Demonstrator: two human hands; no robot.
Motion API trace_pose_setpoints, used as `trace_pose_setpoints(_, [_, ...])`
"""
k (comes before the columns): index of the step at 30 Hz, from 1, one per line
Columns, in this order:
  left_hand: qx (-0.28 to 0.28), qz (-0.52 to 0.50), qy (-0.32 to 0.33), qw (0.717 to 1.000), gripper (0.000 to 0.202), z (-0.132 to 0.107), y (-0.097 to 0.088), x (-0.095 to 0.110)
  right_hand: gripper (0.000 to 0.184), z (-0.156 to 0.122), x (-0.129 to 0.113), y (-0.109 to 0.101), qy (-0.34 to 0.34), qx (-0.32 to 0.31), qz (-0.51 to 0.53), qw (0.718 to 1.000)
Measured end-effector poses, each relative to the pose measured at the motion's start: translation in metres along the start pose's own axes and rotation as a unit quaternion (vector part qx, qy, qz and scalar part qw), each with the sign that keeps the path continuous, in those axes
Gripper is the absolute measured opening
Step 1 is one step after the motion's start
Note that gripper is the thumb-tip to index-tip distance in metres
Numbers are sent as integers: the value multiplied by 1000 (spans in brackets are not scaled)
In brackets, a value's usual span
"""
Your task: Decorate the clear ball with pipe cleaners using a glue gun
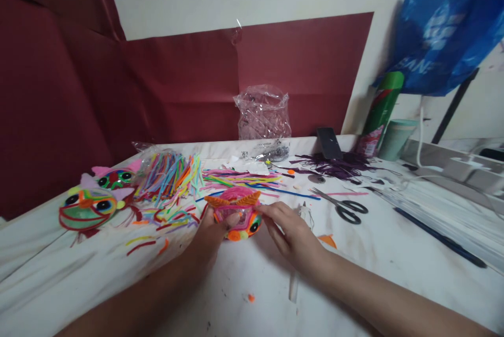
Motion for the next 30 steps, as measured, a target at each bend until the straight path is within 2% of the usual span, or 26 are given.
trace_pose_setpoints(3, [-13,5,7,1000,65,-1,2,0,35,-2,-4,4,-54,-8,-59,997])
trace_pose_setpoints(7, [-26,5,16,1000,68,-1,3,1,34,-2,-1,5,-36,-9,-28,999])
trace_pose_setpoints(10, [-24,4,10,1000,66,0,3,1,30,1,8,4,59,-6,53,997])
trace_pose_setpoints(14, [16,8,0,1000,64,2,-1,2,13,1,23,-2,216,41,144,965])
trace_pose_setpoints(18, [54,8,-20,998,59,2,-5,0,26,1,29,-2,304,43,208,929])
trace_pose_setpoints(21, [57,-3,-23,998,56,2,-6,0,30,1,29,0,333,22,226,915])
trace_pose_setpoints(24, [61,0,-21,998,52,3,-7,-2,35,1,27,-1,324,0,177,930])
trace_pose_setpoints(26, [57,2,-20,998,51,3,-8,-3,34,1,23,-3,287,2,121,950])
trace_pose_setpoints(28, [45,0,-21,999,51,4,-7,-3,23,2,16,-6,210,21,78,974])
trace_pose_setpoints(30, [35,-4,-19,999,55,4,-6,-3,10,3,4,-7,99,30,57,993])
Point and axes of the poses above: each hand's wrist, its own z-axis towards the middle knuckle, its own y-axis out of the palm, x = y × z, the point moved 5 cm from there along z, towards the middle knuckle, and after that the axes turned 4 degrees about z, right-handed, at the moved point
